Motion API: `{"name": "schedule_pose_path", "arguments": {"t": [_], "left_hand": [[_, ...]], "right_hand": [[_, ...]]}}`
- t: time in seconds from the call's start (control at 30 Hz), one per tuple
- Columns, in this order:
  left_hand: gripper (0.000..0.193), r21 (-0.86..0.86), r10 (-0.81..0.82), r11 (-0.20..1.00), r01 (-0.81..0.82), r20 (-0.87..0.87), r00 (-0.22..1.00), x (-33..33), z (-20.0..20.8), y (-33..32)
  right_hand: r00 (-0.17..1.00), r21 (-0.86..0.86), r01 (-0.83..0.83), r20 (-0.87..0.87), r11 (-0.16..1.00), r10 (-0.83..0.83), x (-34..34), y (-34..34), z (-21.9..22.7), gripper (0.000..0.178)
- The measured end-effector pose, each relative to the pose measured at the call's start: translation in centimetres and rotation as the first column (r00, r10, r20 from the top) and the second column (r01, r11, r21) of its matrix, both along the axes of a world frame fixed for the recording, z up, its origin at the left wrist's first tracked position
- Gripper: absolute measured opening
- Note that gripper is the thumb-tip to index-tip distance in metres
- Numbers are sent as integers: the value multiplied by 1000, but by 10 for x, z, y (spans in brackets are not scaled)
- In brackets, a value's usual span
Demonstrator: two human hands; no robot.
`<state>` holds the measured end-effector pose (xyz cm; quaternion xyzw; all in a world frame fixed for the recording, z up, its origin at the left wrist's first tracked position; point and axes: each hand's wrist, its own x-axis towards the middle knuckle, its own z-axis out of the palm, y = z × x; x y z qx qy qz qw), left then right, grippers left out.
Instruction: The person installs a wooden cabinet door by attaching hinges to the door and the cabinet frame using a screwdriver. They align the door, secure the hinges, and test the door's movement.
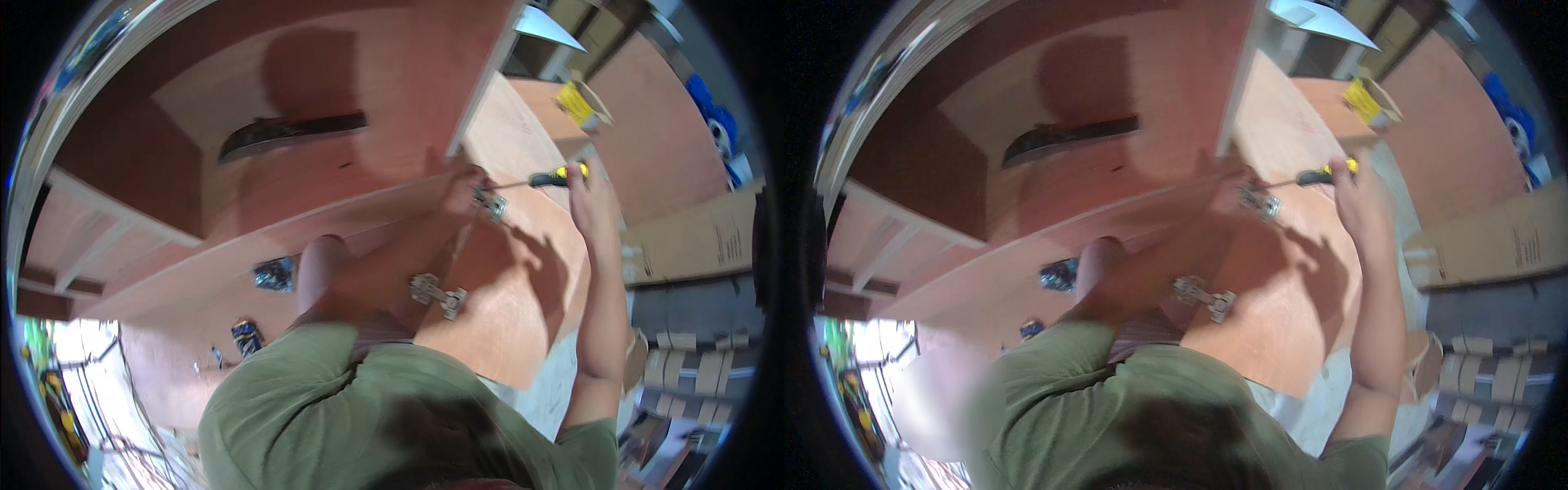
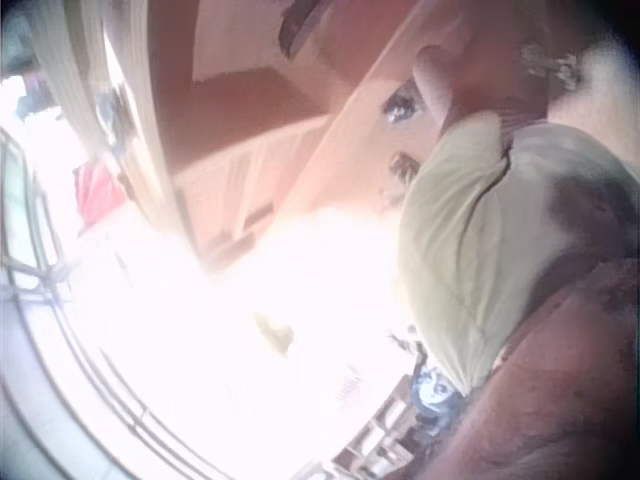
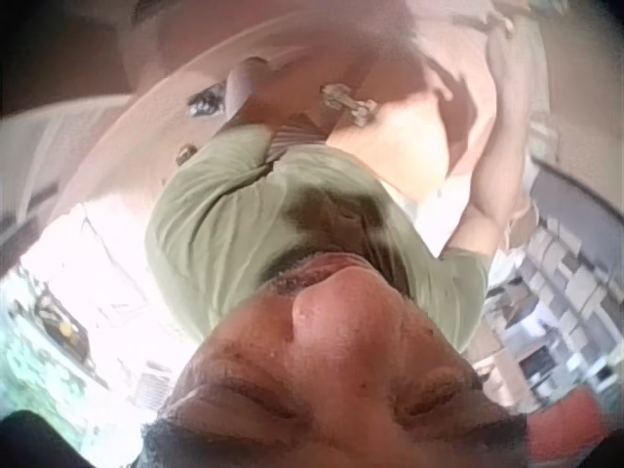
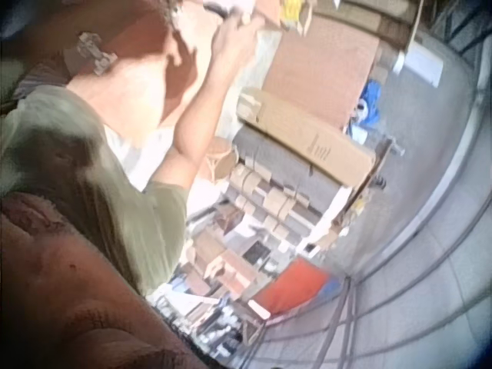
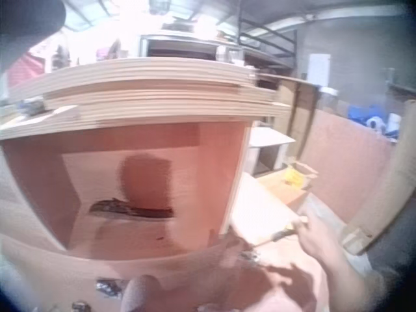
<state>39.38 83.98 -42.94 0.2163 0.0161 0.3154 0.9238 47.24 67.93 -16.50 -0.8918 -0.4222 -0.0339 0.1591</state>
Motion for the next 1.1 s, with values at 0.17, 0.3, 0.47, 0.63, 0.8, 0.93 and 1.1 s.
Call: {"name": "schedule_pose_path", "arguments": {"t": [0.17, 0.3, 0.47, 0.63, 0.8, 0.93, 1.1], "left_hand": [[10, 118, -5, 993, 10, -44, 999, 2, 5, -11], [10, 182, 2, 983, 15, -95, 995, 1, 12, 2], [11, 231, 90, 972, -52, -160, 983, -17, 12, 22], [12, 281, -4, 959, 42, -133, 991, 9, 14, 8], [13, 270, -57, 959, 83, -102, 993, -3, -5, -5], [14, 214, -154, 965, 150, 2, 988, 6, -5, -4], [12, -99, -67, 993, 60, -67, 996, 2, 20, -23]], "right_hand": [[678, 416, -372, -489, 830, 549, 27, -15, -24, 37], [648, 419, -238, -604, 876, 464, 50, -33, -19, 51], [973, -13, -217, 77, 976, 217, -7, -8, 3, 37], [548, 412, -519, -511, 749, 662, 77, -26, -25, 41], [998, -154, 32, 63, 988, -22, -24, 20, 1, 34], [706, 412, -519, -287, 749, 647, 19, -6, -7, 13], [884, 179, -203, -390, 963, 259, 7, -12, 8, 21]]}}
